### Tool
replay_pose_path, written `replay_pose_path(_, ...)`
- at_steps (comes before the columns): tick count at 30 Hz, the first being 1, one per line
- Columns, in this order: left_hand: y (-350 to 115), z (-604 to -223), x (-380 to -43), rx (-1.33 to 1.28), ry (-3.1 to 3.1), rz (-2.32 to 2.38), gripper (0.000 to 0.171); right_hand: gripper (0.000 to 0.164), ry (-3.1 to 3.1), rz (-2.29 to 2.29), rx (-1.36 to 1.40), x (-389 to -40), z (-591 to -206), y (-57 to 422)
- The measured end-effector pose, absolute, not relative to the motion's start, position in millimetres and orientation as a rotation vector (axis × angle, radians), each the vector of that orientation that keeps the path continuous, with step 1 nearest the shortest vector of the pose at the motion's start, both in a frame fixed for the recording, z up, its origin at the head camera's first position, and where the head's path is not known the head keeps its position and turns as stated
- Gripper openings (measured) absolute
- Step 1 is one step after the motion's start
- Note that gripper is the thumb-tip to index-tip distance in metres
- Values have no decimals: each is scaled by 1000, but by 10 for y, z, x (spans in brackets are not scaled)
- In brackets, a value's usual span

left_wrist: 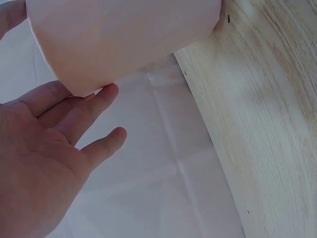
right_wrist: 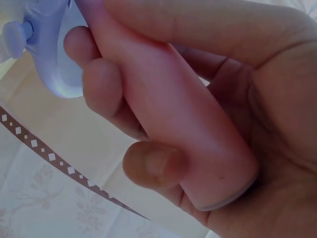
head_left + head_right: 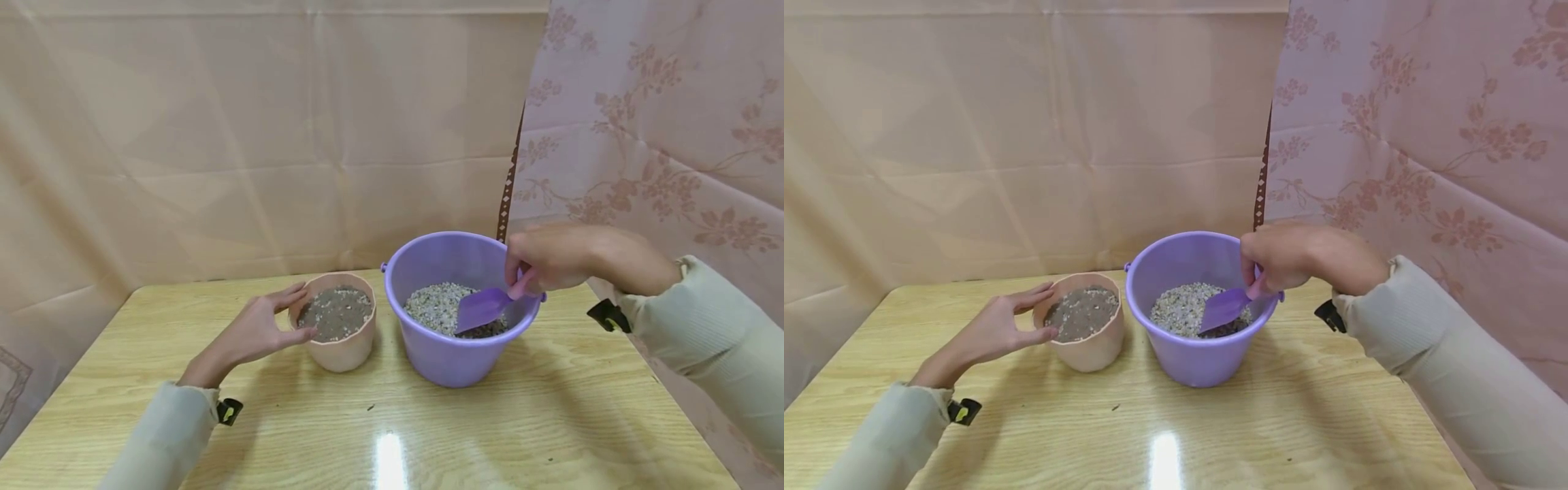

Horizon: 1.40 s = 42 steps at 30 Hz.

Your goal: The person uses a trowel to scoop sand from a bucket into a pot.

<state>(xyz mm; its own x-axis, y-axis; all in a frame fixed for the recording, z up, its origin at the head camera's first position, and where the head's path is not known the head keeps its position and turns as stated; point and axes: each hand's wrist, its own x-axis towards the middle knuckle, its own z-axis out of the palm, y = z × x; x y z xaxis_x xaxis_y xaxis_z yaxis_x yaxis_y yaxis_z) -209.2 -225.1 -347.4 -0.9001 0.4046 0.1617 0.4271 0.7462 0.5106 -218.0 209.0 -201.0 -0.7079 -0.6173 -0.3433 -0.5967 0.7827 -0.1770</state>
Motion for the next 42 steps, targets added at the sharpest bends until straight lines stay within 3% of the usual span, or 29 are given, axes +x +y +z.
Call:
replay_pose_path(27, -2285, -3399, -1904, -800, -2922, -813, 82, 13, 2602, -43, -947, -2178, -2011, 2082)
replay_pose_path(37, -2182, -3280, -1965, -765, -2945, -707, 68, 9, 2649, 34, -933, -2179, -2024, 2071)
replay_pose_path(42, -2054, -3181, -2028, -740, -2965, -640, 72, 9, 2645, 68, -959, -2181, -2013, 2053)
